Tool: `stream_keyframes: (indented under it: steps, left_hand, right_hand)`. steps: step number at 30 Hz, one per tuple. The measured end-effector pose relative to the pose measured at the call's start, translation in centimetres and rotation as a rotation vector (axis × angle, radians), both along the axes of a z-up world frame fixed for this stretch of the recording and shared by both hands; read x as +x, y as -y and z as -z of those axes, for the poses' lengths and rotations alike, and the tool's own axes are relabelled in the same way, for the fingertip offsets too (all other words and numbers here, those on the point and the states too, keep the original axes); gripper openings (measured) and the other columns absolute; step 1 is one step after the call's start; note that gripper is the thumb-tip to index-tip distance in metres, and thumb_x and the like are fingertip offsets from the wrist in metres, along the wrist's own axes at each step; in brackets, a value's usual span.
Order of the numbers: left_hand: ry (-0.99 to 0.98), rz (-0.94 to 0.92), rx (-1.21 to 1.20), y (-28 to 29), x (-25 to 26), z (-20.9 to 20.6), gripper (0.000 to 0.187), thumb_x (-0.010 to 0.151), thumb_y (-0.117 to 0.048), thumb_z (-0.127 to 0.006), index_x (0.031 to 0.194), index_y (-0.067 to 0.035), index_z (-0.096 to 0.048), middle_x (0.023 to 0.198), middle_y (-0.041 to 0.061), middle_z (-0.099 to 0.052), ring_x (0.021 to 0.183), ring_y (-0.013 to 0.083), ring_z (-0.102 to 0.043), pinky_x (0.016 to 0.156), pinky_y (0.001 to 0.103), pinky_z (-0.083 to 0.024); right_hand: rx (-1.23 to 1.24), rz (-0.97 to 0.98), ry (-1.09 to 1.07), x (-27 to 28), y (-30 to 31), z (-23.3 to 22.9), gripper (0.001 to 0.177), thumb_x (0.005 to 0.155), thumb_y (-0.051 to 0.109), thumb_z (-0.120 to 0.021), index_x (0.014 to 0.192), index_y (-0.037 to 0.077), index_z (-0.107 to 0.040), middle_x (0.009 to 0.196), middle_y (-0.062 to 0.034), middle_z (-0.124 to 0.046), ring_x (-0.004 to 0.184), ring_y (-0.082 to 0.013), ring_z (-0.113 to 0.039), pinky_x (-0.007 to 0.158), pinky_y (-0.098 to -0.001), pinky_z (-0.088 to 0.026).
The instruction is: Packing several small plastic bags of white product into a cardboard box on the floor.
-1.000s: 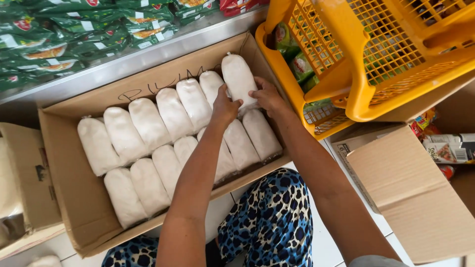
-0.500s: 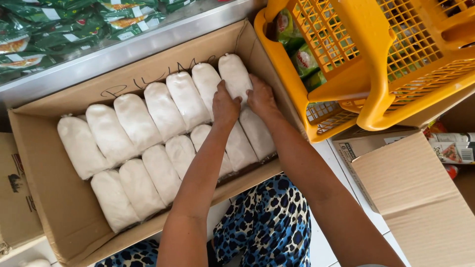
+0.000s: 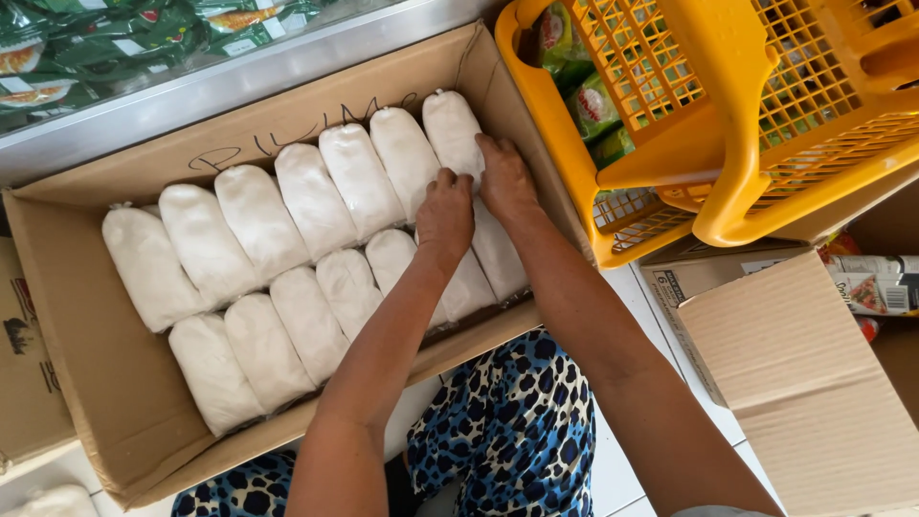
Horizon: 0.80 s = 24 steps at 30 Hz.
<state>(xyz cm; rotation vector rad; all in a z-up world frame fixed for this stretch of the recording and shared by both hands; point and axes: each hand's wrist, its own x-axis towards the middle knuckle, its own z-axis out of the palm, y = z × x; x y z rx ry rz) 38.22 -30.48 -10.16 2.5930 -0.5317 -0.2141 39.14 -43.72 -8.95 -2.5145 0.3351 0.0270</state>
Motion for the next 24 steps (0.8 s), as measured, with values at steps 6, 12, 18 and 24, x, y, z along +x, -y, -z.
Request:
stream_keyframes:
  steps: [6,12,18,24]
  left_hand:
    - [0.306,0.286,0.322,-0.6,-1.6,0.4,0.034,0.090,-0.011,-0.066,0.123,-0.002,-0.066,0.140,0.016,-0.055,0.129,0.0326,-0.053,0.103,0.041,-0.048]
    - [0.314,0.356,0.460,-0.6,-1.8,2.8,0.055,0.097,-0.017,-0.058,0.148,0.001,-0.048,0.158,0.019,-0.040,0.143,0.0335,-0.041,0.113,0.042,-0.040]
    - [0.232,0.392,0.582,-0.2,-1.7,3.5,0.059,0.101,-0.022,-0.051,0.155,0.000,-0.038,0.165,0.019,-0.028,0.150,0.0336,-0.032,0.118,0.046,-0.032]
    - [0.150,0.422,0.661,-0.5,-1.9,1.1,0.062,0.102,-0.026,-0.050,0.158,-0.006,-0.033,0.169,0.012,-0.020,0.153,0.0308,-0.024,0.118,0.049,-0.028]
  right_hand:
    - [-0.250,-0.004,-0.186,0.1,-1.8,-3.8,0.052,0.094,-0.001,-0.059,0.144,0.012,-0.052,0.136,-0.0218,-0.053,0.114,-0.0410,-0.064,0.093,-0.0477,-0.056]
    - [-0.385,-0.058,-0.326,-0.3,-1.6,-1.8,0.025,0.099,0.008,-0.060,0.123,0.001,-0.065,0.130,-0.0211,-0.062,0.114,-0.0368,-0.068,0.093,-0.0442,-0.059]
    - [-0.328,-0.095,-0.344,-1.0,-1.3,0.1,0.027,0.100,0.011,-0.057,0.121,-0.003,-0.065,0.131,-0.0242,-0.063,0.118,-0.0393,-0.066,0.097,-0.0466,-0.056]
    - [-0.230,-0.125,-0.391,-1.3,-1.3,0.4,0.053,0.101,0.021,-0.056,0.141,-0.011,-0.041,0.144,-0.0340,-0.047,0.124,-0.0470,-0.058,0.102,-0.0518,-0.051]
